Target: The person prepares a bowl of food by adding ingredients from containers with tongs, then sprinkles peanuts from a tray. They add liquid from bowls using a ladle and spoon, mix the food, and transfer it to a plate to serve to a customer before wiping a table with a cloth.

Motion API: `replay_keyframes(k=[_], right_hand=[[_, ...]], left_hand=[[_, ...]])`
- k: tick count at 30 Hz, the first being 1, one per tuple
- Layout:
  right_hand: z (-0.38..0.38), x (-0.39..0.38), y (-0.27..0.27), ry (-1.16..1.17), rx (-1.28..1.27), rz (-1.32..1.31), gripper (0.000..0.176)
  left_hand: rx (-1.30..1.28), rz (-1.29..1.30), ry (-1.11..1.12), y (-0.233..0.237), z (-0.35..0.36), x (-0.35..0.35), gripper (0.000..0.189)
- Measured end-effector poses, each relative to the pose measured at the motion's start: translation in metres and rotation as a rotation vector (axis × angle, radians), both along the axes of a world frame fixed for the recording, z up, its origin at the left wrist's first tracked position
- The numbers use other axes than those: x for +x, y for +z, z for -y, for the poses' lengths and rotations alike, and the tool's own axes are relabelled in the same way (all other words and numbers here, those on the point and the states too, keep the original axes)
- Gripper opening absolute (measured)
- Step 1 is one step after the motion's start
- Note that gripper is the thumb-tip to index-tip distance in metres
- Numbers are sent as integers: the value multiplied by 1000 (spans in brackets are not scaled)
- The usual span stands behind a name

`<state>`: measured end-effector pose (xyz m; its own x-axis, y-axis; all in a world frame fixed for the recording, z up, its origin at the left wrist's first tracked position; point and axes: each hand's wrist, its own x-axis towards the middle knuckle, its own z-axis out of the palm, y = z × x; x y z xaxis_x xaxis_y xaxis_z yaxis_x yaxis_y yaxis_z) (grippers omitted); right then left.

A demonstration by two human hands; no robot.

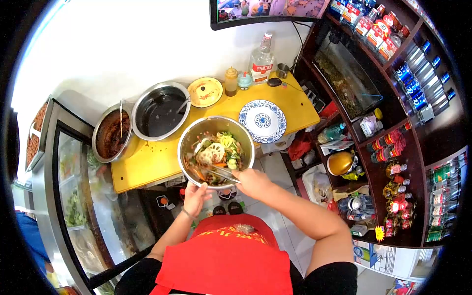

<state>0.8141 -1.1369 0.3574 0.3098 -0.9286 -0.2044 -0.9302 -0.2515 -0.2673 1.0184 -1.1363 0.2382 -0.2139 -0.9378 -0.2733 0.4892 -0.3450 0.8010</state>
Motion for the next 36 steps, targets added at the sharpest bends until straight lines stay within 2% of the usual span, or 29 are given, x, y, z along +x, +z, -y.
replay_keyframes(k=[3, 6, 9, 10, 12, 15, 16, 18, 20, 21, 24, 25, 28, 31, 34, 35, 36], right_hand=[[6, -13, 27, 0, 118, -160, 30], [17, -22, 18, -36, -11, -305, 27], [12, -2, -6, -78, -42, -251, 29], [6, 1, -20, -17, -93, -151, 33], [-2, 1, -19, 19, -62, -48, 32], [-2, -21, 16, 12, -7, -177, 24], [4, -30, 11, -24, -60, -226, 21], [20, -35, -11, -55, -132, -315, 38], [23, -12, -31, -69, -210, -223, 34], [23, -6, -34, 112, -108, -118, 34], [15, -26, -6, 161, -36, -93, 30], [12, -32, 14, 125, 1, -175, 18], [19, -45, 9, 41, -134, -306, 18], [7, -13, -11, 79, -103, -233, 14], [-3, -7, -10, 101, -25, -117, 13], [-6, -12, -3, 132, 24, -54, 13], [-3, -26, 5, 55, -33, -148, 13]], left_hand=[[-30, 52, 11, -13, 14, 5, 25], [9, 137, -53, 0, -9, 15, 30], [57, -18, -90, 14, -31, 11, 36], [75, -50, -82, 18, -30, 9, 35], [55, 19, -37, 5, -12, 3, 32], [8, 34, -45, -7, 6, 4, 32], [26, 54, -51, -3, 4, 6, 33], [-19, 89, -92, 6, -20, 9, 39], [1, 129, -133, 13, -33, -5, 39], [92, 63, -90, 2, -17, -11, 38], [36, 30, -51, -5, 8, -12, 36], [43, 67, -40, -1, 4, -8, 36], [26, 122, -105, 22, -35, 7, 35], [107, -7, -108, 17, -52, 6, 38], [-6, 48, -18, -11, -16, 3, 32], [36, 47, 7, -1, -17, -1, 33], [-5, 104, -23, 2, -13, 7, 36]])
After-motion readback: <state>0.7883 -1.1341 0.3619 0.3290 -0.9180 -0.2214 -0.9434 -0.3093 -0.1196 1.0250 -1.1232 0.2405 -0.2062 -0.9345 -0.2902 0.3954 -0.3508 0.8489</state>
